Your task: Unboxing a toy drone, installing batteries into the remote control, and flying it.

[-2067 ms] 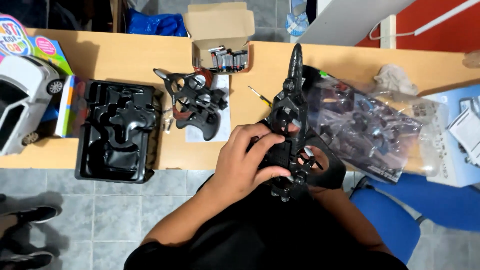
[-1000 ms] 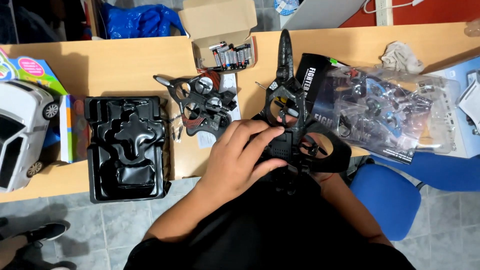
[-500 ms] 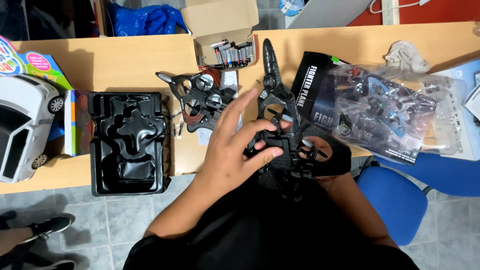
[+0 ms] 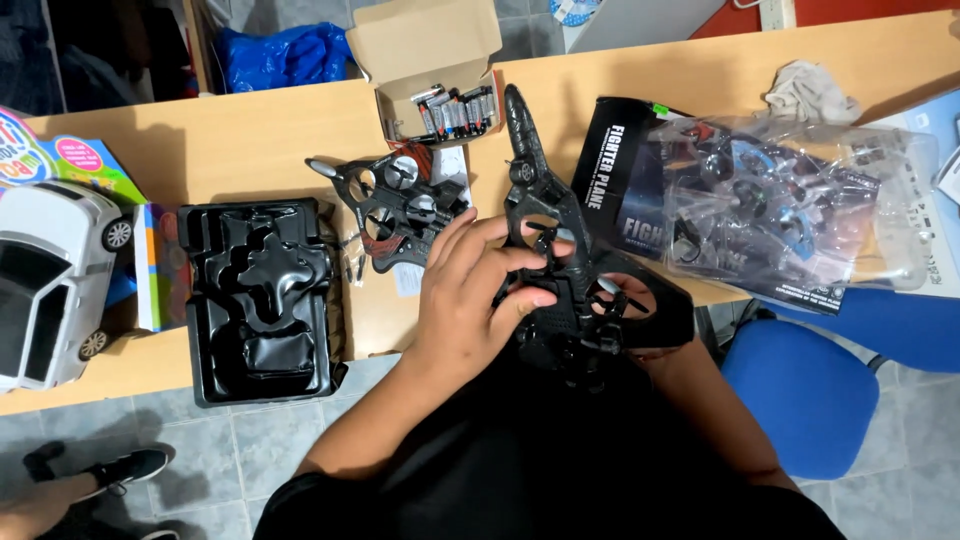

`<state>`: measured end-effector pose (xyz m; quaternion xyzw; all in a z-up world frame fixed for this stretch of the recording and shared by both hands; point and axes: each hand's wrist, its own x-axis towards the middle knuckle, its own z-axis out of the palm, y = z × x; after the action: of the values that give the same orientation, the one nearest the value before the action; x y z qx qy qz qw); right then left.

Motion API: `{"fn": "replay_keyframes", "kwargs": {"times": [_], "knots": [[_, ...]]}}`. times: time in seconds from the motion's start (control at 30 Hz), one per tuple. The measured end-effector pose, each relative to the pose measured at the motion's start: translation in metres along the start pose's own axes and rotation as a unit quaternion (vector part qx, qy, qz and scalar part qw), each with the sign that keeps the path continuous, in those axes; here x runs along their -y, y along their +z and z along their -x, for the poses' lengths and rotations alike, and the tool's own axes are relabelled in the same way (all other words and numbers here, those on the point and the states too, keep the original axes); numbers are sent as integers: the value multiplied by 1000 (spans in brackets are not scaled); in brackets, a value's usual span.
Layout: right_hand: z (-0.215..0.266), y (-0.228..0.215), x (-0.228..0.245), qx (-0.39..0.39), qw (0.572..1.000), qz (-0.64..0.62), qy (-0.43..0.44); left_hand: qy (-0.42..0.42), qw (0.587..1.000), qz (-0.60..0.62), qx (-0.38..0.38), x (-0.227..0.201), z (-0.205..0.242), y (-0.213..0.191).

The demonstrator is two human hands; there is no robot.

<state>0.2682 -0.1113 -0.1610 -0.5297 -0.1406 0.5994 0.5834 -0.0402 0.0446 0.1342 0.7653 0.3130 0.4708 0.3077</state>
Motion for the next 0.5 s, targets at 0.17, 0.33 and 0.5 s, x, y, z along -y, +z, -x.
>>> {"fn": "replay_keyframes", "kwargs": {"times": [0.17, 0.33, 0.5], "knots": [[-6, 4, -6, 99, 993, -63, 11, -3, 1000, 7, -1, 0, -3, -1], [-1, 35, 9, 75, 993, -82, -47, -7, 1000, 16, 7, 1, -5, -5], [43, 123, 98, 5, 997, 68, 31, 15, 1000, -11, -2, -5, -10, -14]]}}
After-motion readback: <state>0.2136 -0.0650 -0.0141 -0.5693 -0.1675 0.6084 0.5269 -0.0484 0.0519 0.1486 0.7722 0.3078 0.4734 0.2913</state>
